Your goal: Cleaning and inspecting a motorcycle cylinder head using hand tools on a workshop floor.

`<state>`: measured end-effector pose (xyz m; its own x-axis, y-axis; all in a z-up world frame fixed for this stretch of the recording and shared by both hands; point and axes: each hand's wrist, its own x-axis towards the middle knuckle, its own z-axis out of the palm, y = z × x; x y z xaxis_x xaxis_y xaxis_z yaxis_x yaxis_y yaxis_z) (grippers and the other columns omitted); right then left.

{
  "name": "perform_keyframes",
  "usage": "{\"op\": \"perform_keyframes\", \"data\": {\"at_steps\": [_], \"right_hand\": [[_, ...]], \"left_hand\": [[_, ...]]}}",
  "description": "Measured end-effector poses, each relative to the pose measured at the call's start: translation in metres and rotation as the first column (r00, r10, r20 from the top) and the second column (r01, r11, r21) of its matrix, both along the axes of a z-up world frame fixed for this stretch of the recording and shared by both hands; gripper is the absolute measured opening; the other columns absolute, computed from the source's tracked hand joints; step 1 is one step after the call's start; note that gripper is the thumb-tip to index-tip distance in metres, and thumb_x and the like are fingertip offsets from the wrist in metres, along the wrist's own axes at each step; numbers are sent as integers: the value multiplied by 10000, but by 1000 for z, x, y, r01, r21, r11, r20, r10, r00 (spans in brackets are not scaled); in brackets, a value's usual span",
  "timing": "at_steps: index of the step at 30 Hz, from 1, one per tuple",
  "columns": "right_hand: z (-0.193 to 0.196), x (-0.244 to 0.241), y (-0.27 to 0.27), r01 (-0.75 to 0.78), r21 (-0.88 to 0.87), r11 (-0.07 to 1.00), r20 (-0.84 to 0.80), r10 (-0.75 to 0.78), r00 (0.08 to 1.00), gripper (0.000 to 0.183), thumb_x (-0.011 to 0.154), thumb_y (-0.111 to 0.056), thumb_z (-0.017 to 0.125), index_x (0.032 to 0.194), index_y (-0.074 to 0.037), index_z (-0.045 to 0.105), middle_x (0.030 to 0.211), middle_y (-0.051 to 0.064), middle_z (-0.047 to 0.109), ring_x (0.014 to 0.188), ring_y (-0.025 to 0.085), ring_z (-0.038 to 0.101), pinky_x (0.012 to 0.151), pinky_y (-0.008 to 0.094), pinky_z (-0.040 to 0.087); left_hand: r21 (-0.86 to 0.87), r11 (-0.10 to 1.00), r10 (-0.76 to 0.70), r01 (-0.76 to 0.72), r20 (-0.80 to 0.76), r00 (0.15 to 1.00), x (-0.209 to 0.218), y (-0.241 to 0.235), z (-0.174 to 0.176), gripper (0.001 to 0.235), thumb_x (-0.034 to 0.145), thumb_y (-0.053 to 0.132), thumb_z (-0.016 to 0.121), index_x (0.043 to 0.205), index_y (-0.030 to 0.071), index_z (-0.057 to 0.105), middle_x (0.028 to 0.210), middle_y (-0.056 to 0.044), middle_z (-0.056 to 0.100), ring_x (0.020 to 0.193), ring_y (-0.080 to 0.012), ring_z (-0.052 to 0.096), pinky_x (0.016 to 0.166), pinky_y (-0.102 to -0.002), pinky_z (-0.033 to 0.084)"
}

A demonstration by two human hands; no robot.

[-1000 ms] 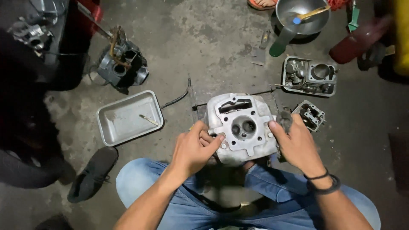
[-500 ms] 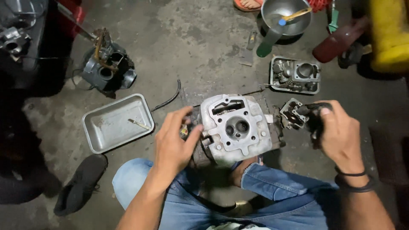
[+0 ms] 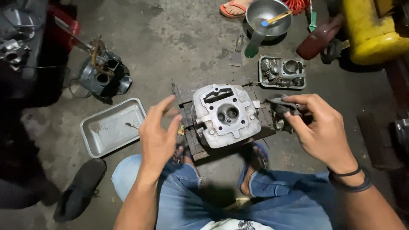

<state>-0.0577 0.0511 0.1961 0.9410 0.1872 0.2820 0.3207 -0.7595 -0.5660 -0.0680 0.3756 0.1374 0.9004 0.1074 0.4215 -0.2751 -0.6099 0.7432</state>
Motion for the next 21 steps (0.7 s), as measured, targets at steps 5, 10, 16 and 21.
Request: {"op": "perform_keyframes", "data": {"at_steps": [5, 10, 16, 21], "right_hand": [[-9, 18, 9, -26, 81, 996, 34, 23, 999, 306, 871, 29, 690, 1177, 32, 679, 1018, 105, 663, 717, 186, 545, 646, 295, 435], [-34, 49, 21, -100, 234, 967, 43, 93, 995, 265, 892, -68, 766, 1155, -102, 757, 1080, 96, 734, 989, 329, 720, 814, 430, 576], [-54, 56, 39, -186, 402, 897, 21, 194, 981, 281, 875, -63, 761, 1155, -80, 751, 1040, 121, 722, 999, 270, 717, 823, 398, 561], [-63, 65, 38, -125, 431, 894, -94, 183, 979, 254, 858, -92, 749, 1106, -136, 786, 898, 79, 780, 864, 166, 735, 719, 389, 576]], "left_hand": [[-165, 986, 19, -34, -89, 996, 4, -14, 2, 191, 842, 109, 786, 995, 27, 707, 724, -15, 610, 642, -121, 523, 608, -257, 415], [-56, 976, -206, 212, 86, 975, 23, -42, 12, 517, 854, 149, 799, 1333, 40, 639, 1159, -191, 681, 1106, -433, 667, 961, -520, 510], [-13, 948, -307, 319, 230, 923, 43, -84, 5, 325, 977, 173, 711, 1300, 148, 699, 1089, -61, 743, 1001, -293, 751, 854, -395, 600], [-131, 955, -240, 266, 186, 953, 53, -87, 6, 222, 950, 187, 738, 1171, 174, 758, 1126, -59, 735, 1066, -303, 743, 875, -413, 597]]}}
